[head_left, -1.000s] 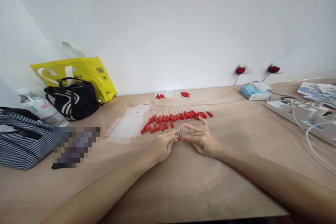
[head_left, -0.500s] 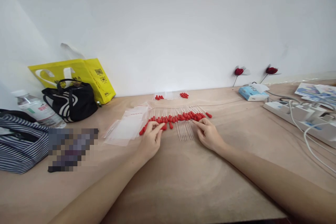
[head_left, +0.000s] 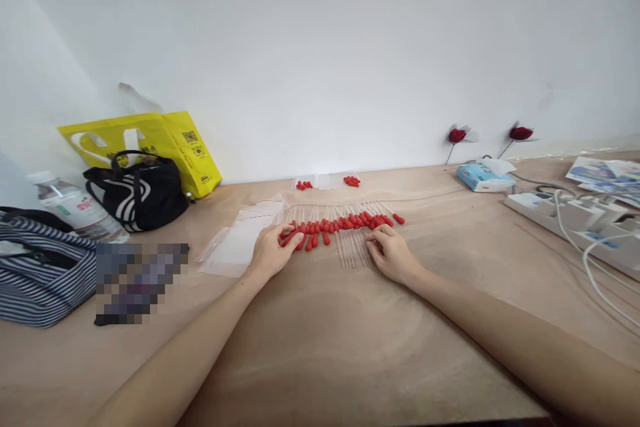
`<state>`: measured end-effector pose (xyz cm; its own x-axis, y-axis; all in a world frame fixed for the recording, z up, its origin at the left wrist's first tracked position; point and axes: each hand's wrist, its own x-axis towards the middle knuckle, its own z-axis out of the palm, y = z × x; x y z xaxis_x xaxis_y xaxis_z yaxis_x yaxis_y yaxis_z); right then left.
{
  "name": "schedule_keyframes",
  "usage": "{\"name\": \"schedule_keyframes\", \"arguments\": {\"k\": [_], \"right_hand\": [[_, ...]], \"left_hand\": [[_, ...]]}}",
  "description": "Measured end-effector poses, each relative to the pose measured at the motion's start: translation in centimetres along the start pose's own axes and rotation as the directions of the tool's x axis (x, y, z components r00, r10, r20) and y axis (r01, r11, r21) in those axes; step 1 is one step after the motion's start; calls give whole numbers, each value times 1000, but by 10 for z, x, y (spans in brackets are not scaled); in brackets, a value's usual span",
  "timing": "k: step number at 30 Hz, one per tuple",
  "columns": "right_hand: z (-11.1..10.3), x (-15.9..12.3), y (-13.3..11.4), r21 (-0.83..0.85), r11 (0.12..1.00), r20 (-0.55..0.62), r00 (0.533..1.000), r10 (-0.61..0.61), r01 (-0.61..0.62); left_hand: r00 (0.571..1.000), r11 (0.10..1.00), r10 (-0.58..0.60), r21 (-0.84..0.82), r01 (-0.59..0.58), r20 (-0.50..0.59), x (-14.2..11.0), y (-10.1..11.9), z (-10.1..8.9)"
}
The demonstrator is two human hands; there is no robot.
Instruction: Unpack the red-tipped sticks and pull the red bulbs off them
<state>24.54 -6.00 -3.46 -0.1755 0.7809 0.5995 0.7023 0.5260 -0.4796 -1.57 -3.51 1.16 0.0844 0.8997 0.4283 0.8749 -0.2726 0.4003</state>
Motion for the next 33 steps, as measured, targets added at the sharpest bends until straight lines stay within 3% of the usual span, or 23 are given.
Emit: {"name": "schedule_keyframes", "arguments": {"k": [9,15,17,19,22,24,26,33], "right_hand": [[-5,0,-6,1,999,70,996,-52,52],[-7,0,-6,13,997,60,996,-70,70],[-6,-1,-5,25,998,39,997,-65,64],[-5,-1,-3,41,998,9,998,-56,55],[-6,-2,-2,44,998,-70,996,-50,54],[-9,-2,-3,20,998,-139,989,-56,60],[-13,-2,-6,-27,996,-171,981,-92,88],[-13,-3,-20,-183,915,51,932,-358,361]], "left_hand": [[975,960,-150,259,104,166,36,12,10],[965,959,-214,219,178,151,42,14,6],[977,960,-197,218,174,87,39,14,-1],[993,977,-110,182,115,-38,31,15,-7],[979,990,137,37,-133,-154,10,20,-12],[954,953,288,-75,-295,-87,-8,25,-11],[926,916,377,-145,-374,-7,-23,29,-7],[879,867,474,-194,-458,45,-40,32,6]]}}
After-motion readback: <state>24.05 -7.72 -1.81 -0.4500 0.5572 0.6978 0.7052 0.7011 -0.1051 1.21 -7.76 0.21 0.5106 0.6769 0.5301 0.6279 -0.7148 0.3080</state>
